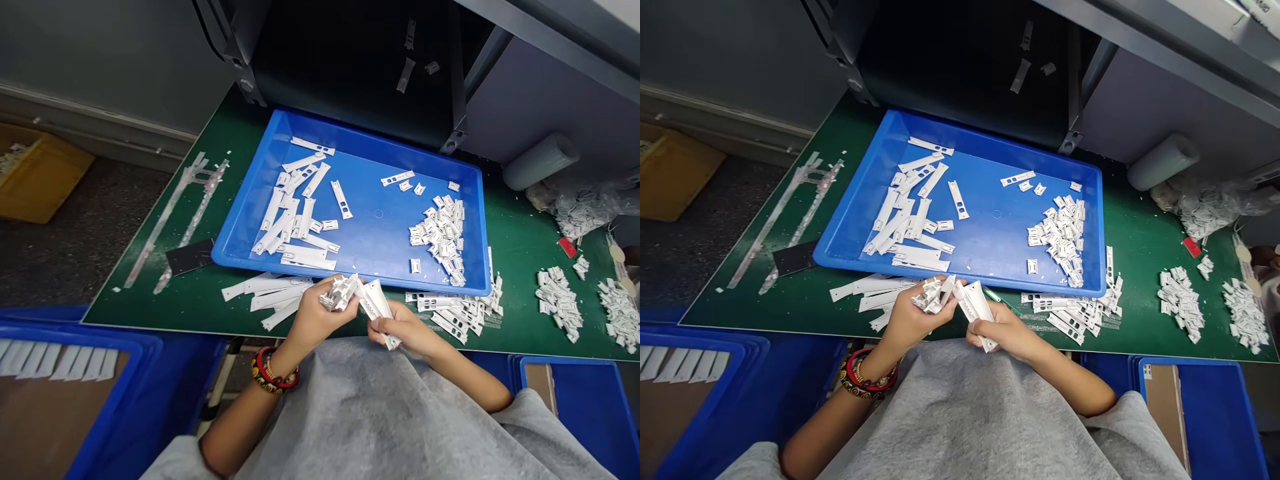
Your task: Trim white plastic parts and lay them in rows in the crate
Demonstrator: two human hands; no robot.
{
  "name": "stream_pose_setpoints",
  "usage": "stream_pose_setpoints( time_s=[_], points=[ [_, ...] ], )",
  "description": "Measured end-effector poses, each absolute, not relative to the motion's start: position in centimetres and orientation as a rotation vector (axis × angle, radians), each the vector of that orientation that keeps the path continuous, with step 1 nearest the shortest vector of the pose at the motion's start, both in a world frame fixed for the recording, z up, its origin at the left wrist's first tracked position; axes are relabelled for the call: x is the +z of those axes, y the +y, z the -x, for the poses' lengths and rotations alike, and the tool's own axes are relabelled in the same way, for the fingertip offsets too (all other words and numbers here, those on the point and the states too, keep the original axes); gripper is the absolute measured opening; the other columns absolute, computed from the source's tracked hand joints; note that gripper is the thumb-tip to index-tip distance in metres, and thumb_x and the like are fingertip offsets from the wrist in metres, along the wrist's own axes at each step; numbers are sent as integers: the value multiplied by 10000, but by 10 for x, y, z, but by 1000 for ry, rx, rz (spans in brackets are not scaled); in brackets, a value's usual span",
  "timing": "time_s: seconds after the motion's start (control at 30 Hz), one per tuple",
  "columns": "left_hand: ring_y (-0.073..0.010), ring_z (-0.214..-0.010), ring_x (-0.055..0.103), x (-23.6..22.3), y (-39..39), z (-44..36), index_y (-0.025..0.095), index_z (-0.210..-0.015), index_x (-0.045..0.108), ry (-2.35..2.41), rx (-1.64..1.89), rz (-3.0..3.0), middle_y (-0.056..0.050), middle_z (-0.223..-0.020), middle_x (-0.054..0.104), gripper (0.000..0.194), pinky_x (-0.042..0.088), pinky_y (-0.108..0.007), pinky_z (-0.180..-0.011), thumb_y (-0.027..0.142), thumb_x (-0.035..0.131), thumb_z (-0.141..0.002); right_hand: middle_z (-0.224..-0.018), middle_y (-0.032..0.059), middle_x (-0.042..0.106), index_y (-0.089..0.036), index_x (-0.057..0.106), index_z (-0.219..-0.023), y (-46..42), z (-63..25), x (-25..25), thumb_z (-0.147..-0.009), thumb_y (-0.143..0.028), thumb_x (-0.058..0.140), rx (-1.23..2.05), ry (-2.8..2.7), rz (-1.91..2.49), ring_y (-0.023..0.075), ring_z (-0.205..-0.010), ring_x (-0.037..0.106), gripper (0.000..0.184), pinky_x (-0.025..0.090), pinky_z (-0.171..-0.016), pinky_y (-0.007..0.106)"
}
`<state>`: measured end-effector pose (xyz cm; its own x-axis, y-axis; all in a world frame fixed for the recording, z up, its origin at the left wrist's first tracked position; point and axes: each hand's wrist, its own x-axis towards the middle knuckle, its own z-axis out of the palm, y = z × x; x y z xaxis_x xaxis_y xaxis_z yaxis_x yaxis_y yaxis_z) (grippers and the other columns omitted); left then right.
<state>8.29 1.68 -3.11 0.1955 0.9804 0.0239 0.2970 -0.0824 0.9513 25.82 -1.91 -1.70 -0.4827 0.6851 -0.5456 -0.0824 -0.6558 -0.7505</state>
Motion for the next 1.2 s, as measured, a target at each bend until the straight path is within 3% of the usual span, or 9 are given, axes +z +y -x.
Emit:
stream_pose_setpoints(
  time_s=[0.2, 0.33, 0.43, 0.53, 0.6, 0.67, 0.9, 1.03, 1.2],
  points=[
    [-174, -769, 663, -38, 20, -83, 156, -850, 695, 1175, 937, -1746, -55, -853, 705, 156, 527, -233, -683, 175, 612, -719, -530, -69, 505, -195, 475, -801, -26, -261, -25, -762, -334, 595, 2163, -882, 1222, 52, -403, 304, 188, 226, -381, 186],
    [-150, -639, 615, -38, 19, -90, 170, -674, 647, 1181, 896, -1718, -29, -711, 666, 97, 477, -222, -579, 191, 575, -735, -543, -57, 534, -189, 492, -780, -34, -273, -21, -766, -439, 642, 2080, -927, 1263, 59, -421, 356, 292, 279, -418, 194],
    [-168, -649, 630, -36, 19, -91, 173, -745, 677, 1220, 827, -1566, -34, -738, 693, 120, 498, -251, -614, 253, 588, -757, -594, -26, 583, -191, 509, -782, -39, -308, -14, -750, -504, 661, 1615, -1015, 1589, 99, -508, 453, 349, 352, -502, 221],
    [-160, -549, 597, -38, 18, -87, 181, -822, 669, 1170, 736, -1358, -5, -632, 648, 173, 486, -265, -548, 339, 608, -787, -672, 19, 613, -189, 539, -799, -48, -368, -13, -759, -558, 600, 882, -952, 2057, 151, -589, 502, 376, 370, -557, 258],
    [-161, -540, 593, -41, 18, -84, 180, -846, 640, 1086, 728, -1246, 1, -602, 627, 202, 488, -276, -554, 375, 612, -803, -737, 50, 631, -186, 558, -828, -56, -412, -21, -788, -513, 559, 347, -887, 2343, 184, -650, 529, 329, 370, -608, 280],
    [-170, -577, 609, -45, 17, -82, 172, -878, 617, 1007, 752, -1152, -16, -628, 638, 243, 499, -296, -592, 407, 613, -816, -712, 58, 623, -185, 575, -824, -64, -448, -34, -790, -453, 546, 125, -862, 2618, 198, -633, 516, 272, 338, -611, 291],
    [-128, -526, 510, -48, 19, -85, 164, -906, 600, 883, 767, -998, 22, -572, 543, 295, 436, -279, -546, 445, 622, -817, -783, 105, 630, -160, 650, -886, -74, -482, -65, -811, -530, 513, 216, -1053, 2766, 237, -696, 540, 401, 372, -647, 316],
    [-97, -474, 416, -44, 19, -85, 169, -857, 599, 934, 759, -963, 66, -519, 437, 267, 366, -242, -488, 424, 637, -788, -934, 148, 586, -137, 683, -1000, -69, -479, -49, -841, -525, 445, -21, -1165, 2718, 284, -849, 554, 482, 423, -734, 384],
    [-94, -505, 422, -42, 13, -83, 190, -687, 539, 1030, 726, -1237, 46, -578, 485, 226, 376, -232, -496, 357, 675, -756, -979, 125, 577, -149, 619, -1169, -56, -447, -9, -847, -414, 465, 94, -1280, 2474, 253, -828, 568, 445, 458, -733, 386]
  ],
)
